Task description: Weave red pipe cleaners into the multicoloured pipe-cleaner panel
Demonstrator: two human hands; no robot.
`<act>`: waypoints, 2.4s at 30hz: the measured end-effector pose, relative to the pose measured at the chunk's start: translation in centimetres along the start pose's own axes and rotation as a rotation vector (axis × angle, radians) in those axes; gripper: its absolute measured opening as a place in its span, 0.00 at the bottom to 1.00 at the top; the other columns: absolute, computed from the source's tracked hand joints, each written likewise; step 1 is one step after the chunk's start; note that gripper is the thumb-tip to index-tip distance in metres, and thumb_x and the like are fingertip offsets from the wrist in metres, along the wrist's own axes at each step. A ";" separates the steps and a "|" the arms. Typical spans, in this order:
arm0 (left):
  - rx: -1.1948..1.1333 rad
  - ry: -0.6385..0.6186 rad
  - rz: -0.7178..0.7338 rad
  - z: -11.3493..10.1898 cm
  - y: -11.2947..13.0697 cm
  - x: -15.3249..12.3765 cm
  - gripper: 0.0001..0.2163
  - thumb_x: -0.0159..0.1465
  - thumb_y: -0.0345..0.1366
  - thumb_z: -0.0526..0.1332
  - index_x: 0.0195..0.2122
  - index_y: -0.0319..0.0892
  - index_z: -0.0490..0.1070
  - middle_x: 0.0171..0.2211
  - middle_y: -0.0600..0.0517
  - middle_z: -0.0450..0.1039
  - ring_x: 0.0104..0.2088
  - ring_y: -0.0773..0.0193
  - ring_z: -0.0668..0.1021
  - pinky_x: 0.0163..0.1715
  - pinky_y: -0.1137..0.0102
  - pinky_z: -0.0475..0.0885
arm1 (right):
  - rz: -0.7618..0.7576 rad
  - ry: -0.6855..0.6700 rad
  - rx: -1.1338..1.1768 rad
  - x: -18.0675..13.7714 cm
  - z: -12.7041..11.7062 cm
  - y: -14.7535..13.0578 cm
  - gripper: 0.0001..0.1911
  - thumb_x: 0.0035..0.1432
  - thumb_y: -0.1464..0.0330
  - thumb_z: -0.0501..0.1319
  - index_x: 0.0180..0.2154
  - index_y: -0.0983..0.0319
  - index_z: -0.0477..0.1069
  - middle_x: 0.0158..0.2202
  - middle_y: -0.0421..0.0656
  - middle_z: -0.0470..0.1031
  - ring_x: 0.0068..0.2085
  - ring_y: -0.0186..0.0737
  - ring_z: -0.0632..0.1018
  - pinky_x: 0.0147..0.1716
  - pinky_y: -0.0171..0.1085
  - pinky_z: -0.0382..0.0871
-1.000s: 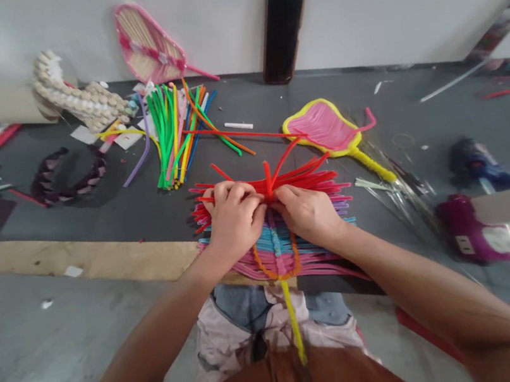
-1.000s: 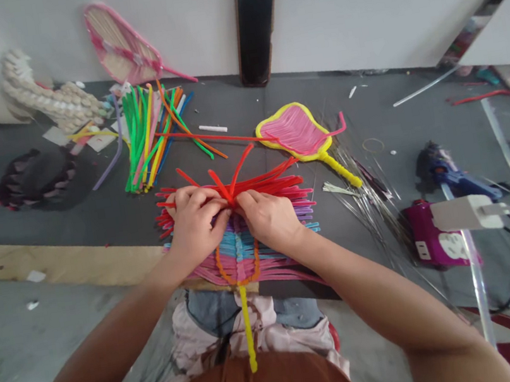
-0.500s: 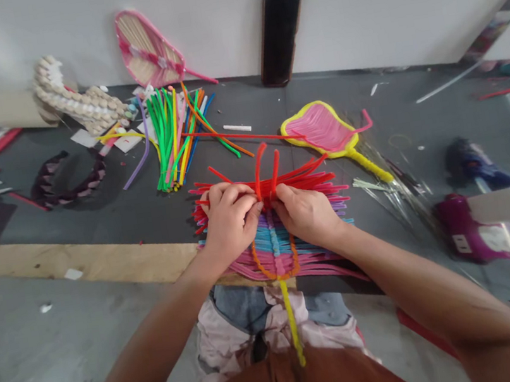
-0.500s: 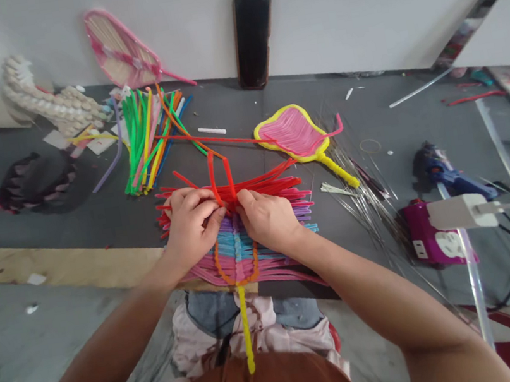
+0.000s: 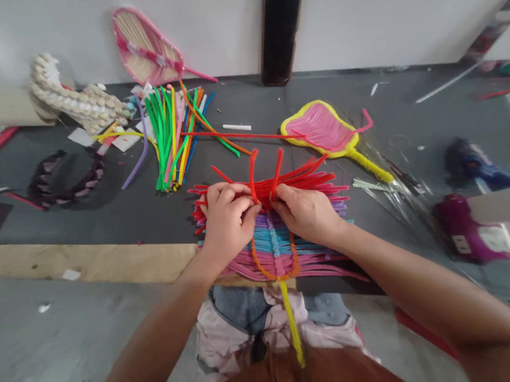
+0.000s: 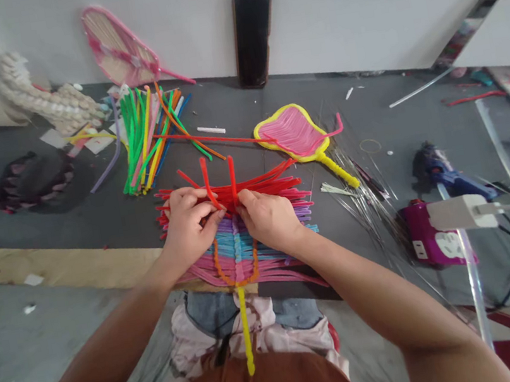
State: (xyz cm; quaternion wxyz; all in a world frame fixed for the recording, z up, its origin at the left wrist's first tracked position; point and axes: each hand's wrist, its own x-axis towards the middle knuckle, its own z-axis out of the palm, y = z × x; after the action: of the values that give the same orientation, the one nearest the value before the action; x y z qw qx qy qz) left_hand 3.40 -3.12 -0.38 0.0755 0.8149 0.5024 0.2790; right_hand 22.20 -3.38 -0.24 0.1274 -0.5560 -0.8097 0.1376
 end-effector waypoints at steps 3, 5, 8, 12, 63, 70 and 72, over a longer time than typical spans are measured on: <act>0.000 -0.010 0.002 0.0 -0.1 0.0 0.07 0.64 0.34 0.63 0.28 0.44 0.77 0.45 0.49 0.75 0.50 0.53 0.68 0.53 0.54 0.67 | -0.039 0.007 0.071 -0.1 -0.1 0.2 0.08 0.66 0.67 0.53 0.40 0.60 0.70 0.39 0.43 0.80 0.37 0.40 0.79 0.30 0.34 0.60; 0.000 -0.007 0.006 0.1 -0.1 -0.1 0.07 0.63 0.34 0.64 0.27 0.43 0.77 0.45 0.49 0.75 0.50 0.53 0.68 0.53 0.54 0.67 | -0.052 0.004 0.083 -0.1 -0.1 0.2 0.08 0.66 0.67 0.54 0.40 0.60 0.71 0.40 0.43 0.80 0.38 0.40 0.79 0.31 0.34 0.61; 0.001 0.005 0.007 0.2 -0.1 -0.1 0.07 0.64 0.35 0.64 0.28 0.43 0.77 0.44 0.49 0.75 0.50 0.53 0.69 0.52 0.56 0.67 | -0.030 0.009 0.053 0.0 0.1 0.2 0.08 0.66 0.67 0.54 0.40 0.60 0.71 0.39 0.44 0.80 0.37 0.41 0.80 0.29 0.34 0.60; 0.020 0.011 -0.016 0.4 0.0 0.0 0.08 0.65 0.38 0.62 0.31 0.43 0.77 0.43 0.49 0.75 0.49 0.54 0.68 0.51 0.56 0.66 | 0.004 0.024 0.033 0.0 0.3 0.3 0.08 0.66 0.68 0.52 0.41 0.60 0.70 0.37 0.43 0.80 0.35 0.40 0.79 0.27 0.35 0.58; 0.117 0.027 -0.203 -0.2 0.8 1.3 0.13 0.63 0.38 0.62 0.22 0.46 0.77 0.39 0.51 0.78 0.51 0.50 0.68 0.52 0.47 0.57 | 0.019 -0.052 0.995 -1.1 -1.9 2.7 0.17 0.64 0.53 0.56 0.36 0.61 0.66 0.35 0.44 0.76 0.29 0.31 0.76 0.28 0.33 0.75; 0.166 0.106 -0.219 0.0 0.9 1.0 0.08 0.59 0.35 0.64 0.22 0.45 0.75 0.42 0.50 0.78 0.51 0.47 0.68 0.50 0.44 0.57 | 0.026 -0.061 0.932 -1.2 -2.0 2.5 0.14 0.65 0.57 0.54 0.36 0.61 0.67 0.29 0.41 0.74 0.28 0.33 0.75 0.28 0.35 0.75; 0.170 0.102 -0.208 -0.1 1.0 0.9 0.08 0.60 0.35 0.63 0.23 0.45 0.75 0.42 0.50 0.78 0.52 0.46 0.68 0.50 0.44 0.57 | -0.007 -0.048 0.841 -1.1 -2.8 2.7 0.12 0.64 0.60 0.55 0.37 0.62 0.70 0.31 0.42 0.75 0.29 0.34 0.76 0.30 0.36 0.75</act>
State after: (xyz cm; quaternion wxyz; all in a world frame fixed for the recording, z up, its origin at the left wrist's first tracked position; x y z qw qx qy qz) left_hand 4.45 -2.81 0.43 0.0091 0.7467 0.6089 0.2674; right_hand 25.92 -3.22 1.31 0.3250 -0.4495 -0.6877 0.4685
